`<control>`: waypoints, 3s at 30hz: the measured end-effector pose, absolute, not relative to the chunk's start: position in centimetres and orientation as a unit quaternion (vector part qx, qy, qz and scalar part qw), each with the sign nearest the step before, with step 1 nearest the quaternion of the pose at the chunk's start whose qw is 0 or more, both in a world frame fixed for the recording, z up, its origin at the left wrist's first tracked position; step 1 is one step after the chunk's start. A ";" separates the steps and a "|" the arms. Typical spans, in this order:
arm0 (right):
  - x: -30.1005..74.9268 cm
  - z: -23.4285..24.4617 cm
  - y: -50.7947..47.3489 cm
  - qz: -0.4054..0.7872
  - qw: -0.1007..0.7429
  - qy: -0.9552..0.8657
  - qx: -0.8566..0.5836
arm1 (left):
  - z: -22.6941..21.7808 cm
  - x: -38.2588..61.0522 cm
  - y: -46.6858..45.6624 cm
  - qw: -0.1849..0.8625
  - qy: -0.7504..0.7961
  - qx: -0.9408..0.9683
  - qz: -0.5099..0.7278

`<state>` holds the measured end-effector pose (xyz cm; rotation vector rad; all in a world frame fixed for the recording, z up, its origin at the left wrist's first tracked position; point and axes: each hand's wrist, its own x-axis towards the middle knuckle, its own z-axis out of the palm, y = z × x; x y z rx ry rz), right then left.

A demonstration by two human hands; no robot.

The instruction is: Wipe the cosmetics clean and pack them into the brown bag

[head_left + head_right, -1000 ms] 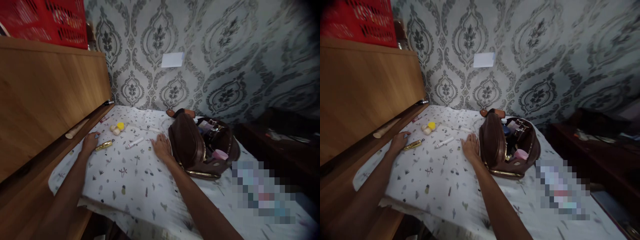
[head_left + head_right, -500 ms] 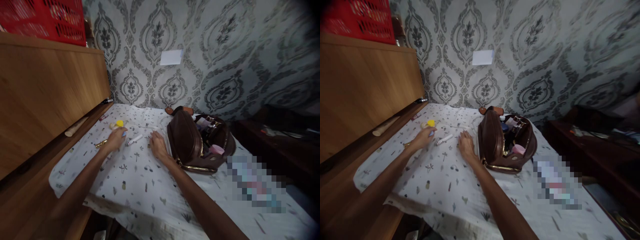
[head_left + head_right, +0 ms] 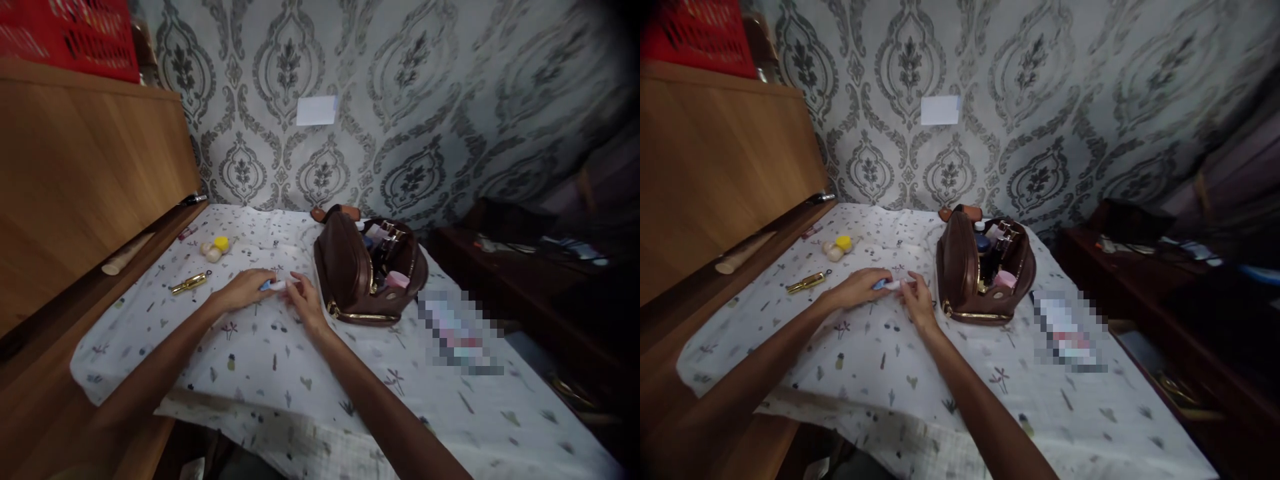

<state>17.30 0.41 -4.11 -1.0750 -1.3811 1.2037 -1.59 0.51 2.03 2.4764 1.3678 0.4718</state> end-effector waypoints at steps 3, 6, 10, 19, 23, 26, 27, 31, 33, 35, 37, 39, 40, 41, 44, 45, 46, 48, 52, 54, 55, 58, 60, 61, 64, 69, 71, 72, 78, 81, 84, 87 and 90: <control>17.7 -3.8 0.0 0.556 0.509 -0.513 -0.410 | 2.1 0.0 0.3 0.154 0.431 0.871 0.178; 18.0 -3.4 -0.5 0.576 0.532 -0.474 -0.399 | 1.6 1.0 0.1 0.164 0.432 0.864 0.198; 18.3 -2.8 -0.7 0.591 0.564 -0.435 -0.378 | 1.1 0.5 -0.2 0.202 0.448 0.841 0.225; 18.6 -2.3 -0.5 0.618 0.574 -0.392 -0.367 | 0.8 -1.1 0.3 0.394 0.471 0.682 0.397; 18.0 -1.9 -1.2 0.597 0.515 -0.478 -0.388 | 0.7 -1.0 0.2 0.380 0.504 0.627 0.456; 17.6 -1.5 -1.9 0.579 0.469 -0.547 -0.381 | 0.8 -0.9 0.1 0.340 0.511 0.622 0.487; 17.5 -1.5 -2.0 0.575 0.461 -0.561 -0.376 | 0.7 -0.8 0.1 0.331 0.508 0.621 0.496; 17.1 -1.5 -2.5 0.574 0.453 -0.573 -0.370 | 0.4 0.1 0.0 0.359 0.484 0.596 0.531; 17.0 -1.5 -2.7 0.577 0.448 -0.573 -0.371 | 0.0 0.8 -0.3 0.409 0.460 0.569 0.545; 16.9 -1.6 -2.8 0.581 0.445 -0.574 -0.368 | -0.3 1.6 -0.7 0.461 0.436 0.555 0.538; 16.8 -1.8 -2.8 0.580 0.456 -0.571 -0.360 | -0.6 2.3 -1.2 0.499 0.414 0.566 0.510; 16.8 -1.9 -2.7 0.575 0.473 -0.566 -0.355 | -0.8 2.8 -1.6 0.531 0.391 0.583 0.475; 16.9 -2.0 -2.7 0.571 0.478 -0.566 -0.355 | -0.9 2.9 -1.7 0.544 0.382 0.587 0.462; 16.9 -2.0 -2.6 0.566 0.480 -0.567 -0.358 | -1.0 3.0 -1.7 0.552 0.375 0.589 0.455; 17.1 -2.0 -2.6 0.536 0.465 -0.590 -0.384 | -1.0 2.7 -1.5 0.533 0.380 0.592 0.469; 17.2 -1.9 -2.5 0.518 0.460 -0.601 -0.399 | -1.0 2.6 -1.4 0.519 0.385 0.595 0.478; 17.3 -1.8 -2.5 0.498 0.456 -0.610 -0.415 | -0.9 2.4 -1.4 0.504 0.391 0.598 0.485; 17.6 -1.6 -2.4 0.468 0.458 -0.613 -0.442 | -0.6 2.0 -1.3 0.466 0.407 0.615 0.488; 18.0 -1.3 -2.2 0.472 0.506 -0.579 -0.431 | 0.2 1.6 -1.6 0.354 0.449 0.700 0.427; 18.1 -1.3 -2.2 0.482 0.528 -0.566 -0.409 | 0.6 1.7 -1.8 0.303 0.445 0.745 0.393; 18.1 -1.3 -2.2 0.486 0.534 -0.563 -0.401 | 0.7 1.8 -2.0 0.281 0.438 0.766 0.377; 18.0 -1.4 -2.2 0.486 0.535 -0.566 -0.396 | 0.7 2.1 -2.2 0.236 0.420 0.812 0.329; 18.0 -1.4 -2.3 0.485 0.531 -0.570 -0.398 | 0.5 2.2 -2.2 0.220 0.425 0.823 0.307; 17.9 -1.4 -2.3 0.486 0.529 -0.571 -0.398 | 0.5 2.1 -2.2 0.215 0.430 0.823 0.302; 17.9 -1.3 -2.3 0.497 0.529 -0.563 -0.395 | 0.3 2.0 -2.1 0.217 0.440 0.819 0.298; 17.9 -1.2 -2.3 0.507 0.534 -0.552 -0.390 | 0.3 2.0 -2.0 0.256 0.429 0.805 0.321; 17.9 -1.1 -2.4 0.511 0.537 -0.548 -0.387 | 0.4 2.0 -2.0 0.278 0.428 0.793 0.334; 17.9 -1.0 -2.4 0.514 0.537 -0.547 -0.386 | 0.4 1.9 -1.9 0.290 0.429 0.784 0.343; 17.9 -0.7 -2.8 0.521 0.518 -0.554 -0.392 | 0.4 1.6 -1.5 0.351 0.444 0.716 0.409; 18.0 -0.7 -2.8 0.528 0.513 -0.558 -0.384 | 0.2 1.6 -1.3 0.403 0.460 0.662 0.433; 18.1 -0.5 -2.9 0.534 0.515 -0.565 -0.361 | 0.0 1.6 -1.0 0.456 0.479 0.603 0.447; 18.0 -0.2 -3.1 0.541 0.515 -0.570 -0.343 | 0.0 1.5 -0.8 0.453 0.508 0.563 0.469; 17.9 -0.2 -3.2 0.546 0.505 -0.572 -0.346 | 0.3 1.3 -0.7 0.399 0.540 0.561 0.484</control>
